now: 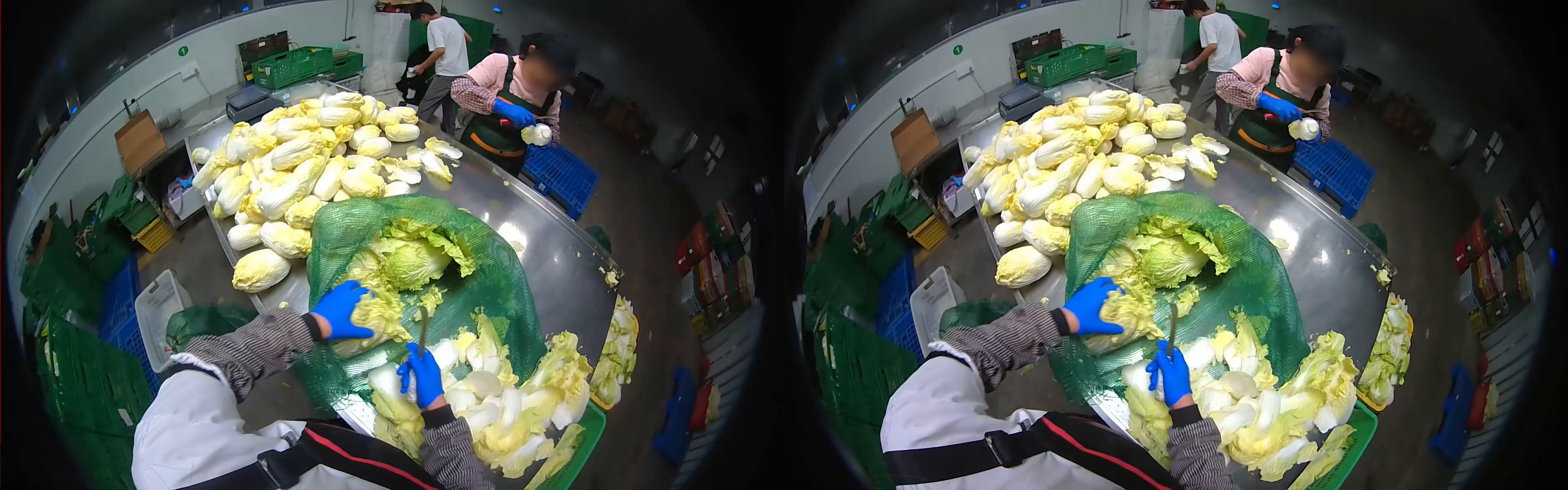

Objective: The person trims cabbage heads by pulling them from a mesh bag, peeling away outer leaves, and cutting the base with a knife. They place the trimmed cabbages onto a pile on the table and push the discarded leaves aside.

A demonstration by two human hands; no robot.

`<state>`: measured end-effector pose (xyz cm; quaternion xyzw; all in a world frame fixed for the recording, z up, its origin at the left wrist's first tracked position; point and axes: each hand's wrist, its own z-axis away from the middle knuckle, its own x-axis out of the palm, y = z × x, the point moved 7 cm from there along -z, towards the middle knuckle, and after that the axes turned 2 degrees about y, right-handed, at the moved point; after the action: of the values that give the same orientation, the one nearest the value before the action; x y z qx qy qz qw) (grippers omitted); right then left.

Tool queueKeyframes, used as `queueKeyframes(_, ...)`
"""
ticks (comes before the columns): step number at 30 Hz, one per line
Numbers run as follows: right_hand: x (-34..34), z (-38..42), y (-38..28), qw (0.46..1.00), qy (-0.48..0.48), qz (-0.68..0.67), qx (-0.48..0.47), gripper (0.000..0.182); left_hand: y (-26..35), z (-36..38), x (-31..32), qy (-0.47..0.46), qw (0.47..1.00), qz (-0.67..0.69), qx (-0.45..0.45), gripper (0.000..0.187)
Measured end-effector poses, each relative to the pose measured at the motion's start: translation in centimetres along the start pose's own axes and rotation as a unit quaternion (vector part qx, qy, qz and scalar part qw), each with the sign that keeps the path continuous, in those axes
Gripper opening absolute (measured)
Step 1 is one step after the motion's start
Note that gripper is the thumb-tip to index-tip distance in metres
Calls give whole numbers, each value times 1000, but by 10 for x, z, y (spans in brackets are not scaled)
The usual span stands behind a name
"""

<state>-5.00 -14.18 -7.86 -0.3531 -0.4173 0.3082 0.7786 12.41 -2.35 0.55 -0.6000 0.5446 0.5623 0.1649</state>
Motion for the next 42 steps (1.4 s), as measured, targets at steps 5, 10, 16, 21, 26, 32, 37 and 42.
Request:
queueKeyframes(5, 47, -51, 32, 993, -102, 5, 60, 29, 15, 36, -30, -10, 996, 88, -31, 66)
queueKeyframes(10, 51, -58, 42, 990, -101, -77, 58, 23, 34, 43, -26, 61, 997, 56, -5, 64)
queueKeyframes(16, -1, 15, -27, 996, 21, 61, -57, 30, 106, 18, -32, 62, 986, 144, 57, 62)
queueKeyframes(21, -26, 129, -124, 943, 213, 230, -114, 43, 182, -1, -26, 78, 933, 323, 137, 63)
queueKeyframes(26, -61, 164, -111, 875, 249, 343, -233, 50, 183, 14, 62, -30, 887, 453, 83, 63)
queueKeyframes(32, -149, 188, -46, 916, 316, -56, -241, 28, 151, 29, 126, -292, 907, 301, -40, 56)
queueKeyframes(37, -205, 213, 5, 903, 412, 55, -111, 24, 229, -19, 56, -48, 948, 294, 111, 66)
queueKeyframes(42, -186, 205, 2, 914, 386, 51, -118, 25, 320, 19, 126, -230, 943, -12, 242, 99)
